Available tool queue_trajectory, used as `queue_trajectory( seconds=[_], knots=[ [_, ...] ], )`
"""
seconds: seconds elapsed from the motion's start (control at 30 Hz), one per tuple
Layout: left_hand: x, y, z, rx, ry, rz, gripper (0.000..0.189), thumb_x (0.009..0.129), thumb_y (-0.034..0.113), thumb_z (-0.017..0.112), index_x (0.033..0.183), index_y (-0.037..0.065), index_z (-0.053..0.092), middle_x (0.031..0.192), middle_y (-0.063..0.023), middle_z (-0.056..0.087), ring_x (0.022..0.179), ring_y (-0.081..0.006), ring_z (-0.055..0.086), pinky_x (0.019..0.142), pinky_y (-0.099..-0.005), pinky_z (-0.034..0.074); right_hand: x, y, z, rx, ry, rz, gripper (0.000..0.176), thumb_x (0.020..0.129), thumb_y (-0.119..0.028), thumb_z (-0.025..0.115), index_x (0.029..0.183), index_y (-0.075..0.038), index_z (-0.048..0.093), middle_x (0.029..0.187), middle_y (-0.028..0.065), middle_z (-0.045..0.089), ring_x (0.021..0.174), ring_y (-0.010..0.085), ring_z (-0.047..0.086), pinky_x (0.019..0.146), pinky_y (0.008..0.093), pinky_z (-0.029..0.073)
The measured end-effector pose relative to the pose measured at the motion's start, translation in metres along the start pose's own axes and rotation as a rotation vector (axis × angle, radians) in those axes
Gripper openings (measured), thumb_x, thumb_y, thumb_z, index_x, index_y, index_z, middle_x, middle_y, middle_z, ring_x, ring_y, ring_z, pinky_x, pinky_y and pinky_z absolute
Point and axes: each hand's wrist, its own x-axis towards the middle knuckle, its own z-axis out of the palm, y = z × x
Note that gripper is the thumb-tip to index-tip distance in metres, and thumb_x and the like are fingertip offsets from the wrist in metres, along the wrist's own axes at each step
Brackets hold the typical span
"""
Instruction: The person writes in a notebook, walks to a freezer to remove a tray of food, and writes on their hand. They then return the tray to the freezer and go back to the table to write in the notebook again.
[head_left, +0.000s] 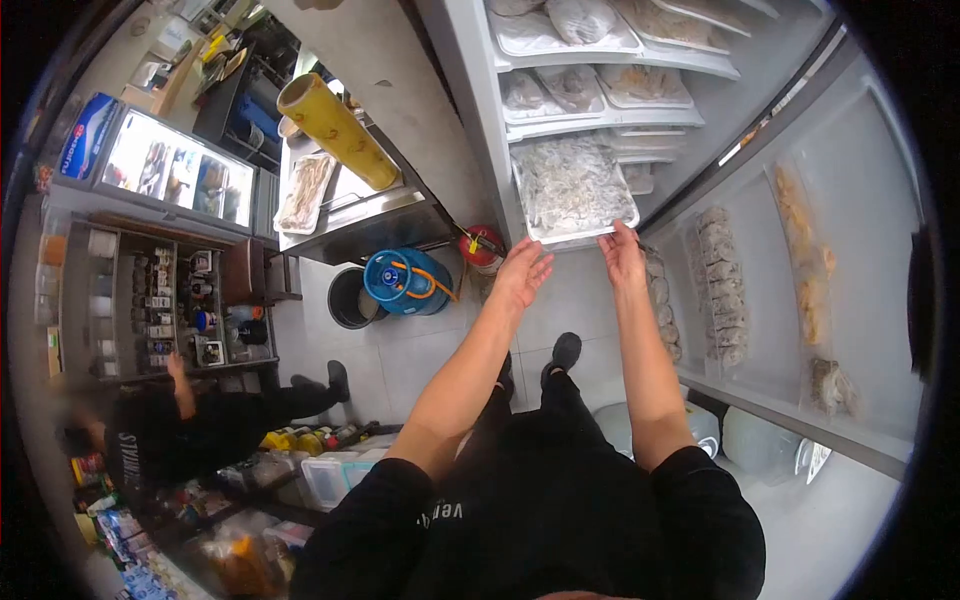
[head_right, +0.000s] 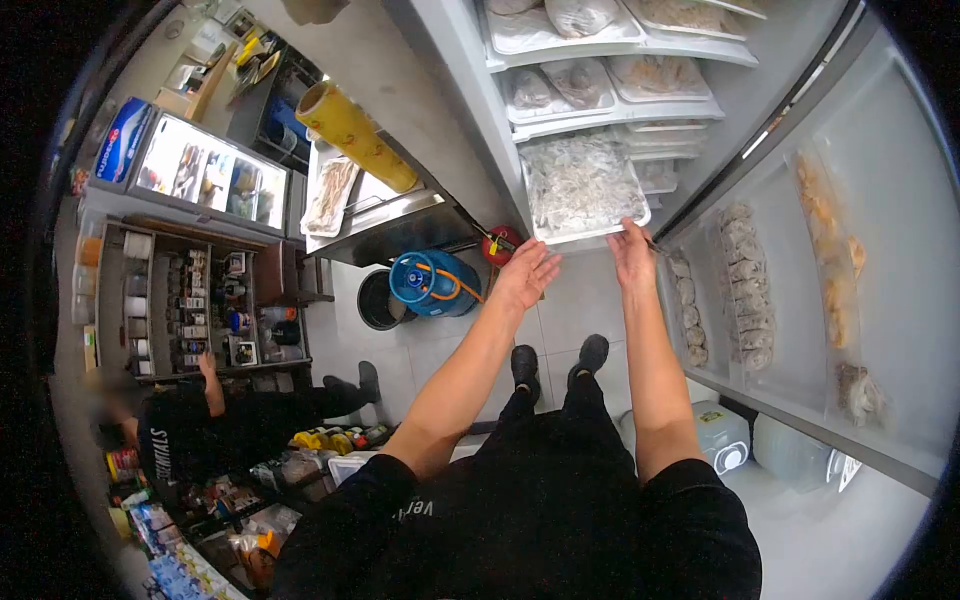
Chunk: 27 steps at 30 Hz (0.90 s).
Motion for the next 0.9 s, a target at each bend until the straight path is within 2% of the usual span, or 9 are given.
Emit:
queue_trajectory(
  seconds=[0.03,0.1,0.33,0.4,0.6,0.63,0.73,0.8,0.9],
  knots=[
    [0.003,-0.001,-0.001,0.008,-0.001,-0.009,0.042,0.087,0.014,0.064,0.124,0.013,0.043,0.124,-0.0068,0.049,0.107,-0.0257,0.056,0.087,-0.0389,0.045,0.001,0.002,-0.005,0.005,0.010,-0.003,0.020,0.085,-0.014,0.065,0.102,-0.010,0.055,0.096,0.0034,0.061,0.085,0.0172,0.059,0.072,0.0309,0.050],
    [0.015,-0.006,-0.004,0.029,0.053,-0.029,0.044,0.087,0.014,0.063,0.125,0.013,0.041,0.121,-0.0068,0.051,0.107,-0.0261,0.056,0.088,-0.0394,0.044,0.003,0.006,-0.013,-0.010,-0.013,0.042,0.028,0.083,-0.010,0.066,0.107,-0.007,0.052,0.109,0.0074,0.056,0.107,0.0233,0.051,0.092,0.0393,0.041],
    [0.060,-0.034,-0.027,0.081,0.138,-0.139,0.035,0.089,0.017,0.061,0.120,0.015,0.044,0.111,-0.0033,0.053,0.106,-0.0245,0.058,0.088,-0.0421,0.042,0.019,0.037,-0.052,0.188,-0.035,0.069,0.030,0.085,-0.008,0.065,0.112,-0.008,0.053,0.113,0.0043,0.057,0.107,0.0216,0.052,0.093,0.0367,0.039],
    [0.071,-0.042,-0.035,0.113,0.148,-0.189,0.023,0.092,0.023,0.056,0.113,0.019,0.048,0.107,-0.0015,0.057,0.106,-0.0222,0.059,0.092,-0.0418,0.040,0.029,0.047,-0.066,0.204,-0.014,0.068,0.029,0.085,-0.007,0.063,0.113,-0.008,0.053,0.113,0.0053,0.057,0.107,0.0213,0.053,0.091,0.0342,0.041],
    [0.087,-0.048,-0.038,0.101,0.223,-0.205,0.020,0.094,0.024,0.052,0.111,0.014,0.053,0.106,-0.0023,0.060,0.103,-0.0226,0.060,0.092,-0.0417,0.040,0.031,0.042,-0.068,0.220,-0.030,0.119,0.033,0.086,-0.008,0.063,0.117,-0.005,0.050,0.117,0.0092,0.056,0.113,0.0226,0.052,0.093,0.0348,0.044],
    [0.086,-0.047,-0.039,0.108,0.226,-0.210,0.020,0.094,0.024,0.052,0.111,0.014,0.053,0.106,-0.0023,0.060,0.103,-0.0226,0.060,0.092,-0.0417,0.040,0.026,0.037,-0.060,0.200,-0.037,0.105,0.027,0.087,-0.008,0.062,0.112,-0.005,0.052,0.113,0.0093,0.059,0.109,0.0224,0.055,0.094,0.0359,0.045],
    [0.076,-0.035,-0.029,0.041,0.129,-0.134,0.029,0.091,0.025,0.058,0.114,0.010,0.052,0.104,-0.0059,0.060,0.097,-0.0218,0.062,0.083,-0.0378,0.045,0.006,0.008,-0.017,0.176,-0.038,0.073,0.023,0.088,-0.010,0.061,0.109,-0.004,0.054,0.109,0.0089,0.061,0.104,0.0215,0.058,0.093,0.0366,0.045],
    [0.071,-0.023,-0.011,-0.001,0.035,0.086,0.034,0.091,0.028,0.058,0.118,0.008,0.051,0.105,-0.0077,0.062,0.096,-0.0218,0.061,0.085,-0.0374,0.049,0.004,0.001,0.004,0.176,-0.026,0.060,0.025,0.088,-0.011,0.062,0.111,-0.004,0.054,0.108,0.0084,0.061,0.103,0.0208,0.058,0.093,0.0363,0.045],
    [0.061,0.005,0.028,-0.055,-0.060,0.171,0.040,0.093,0.031,0.056,0.124,0.007,0.047,0.114,-0.0104,0.058,0.099,-0.0244,0.059,0.094,-0.0421,0.048,0.019,-0.001,0.028,0.119,-0.098,-0.012,0.042,0.085,-0.014,0.066,0.121,-0.002,0.049,0.111,0.0097,0.059,0.103,0.0197,0.057,0.094,0.0352,0.043]
  ],
)
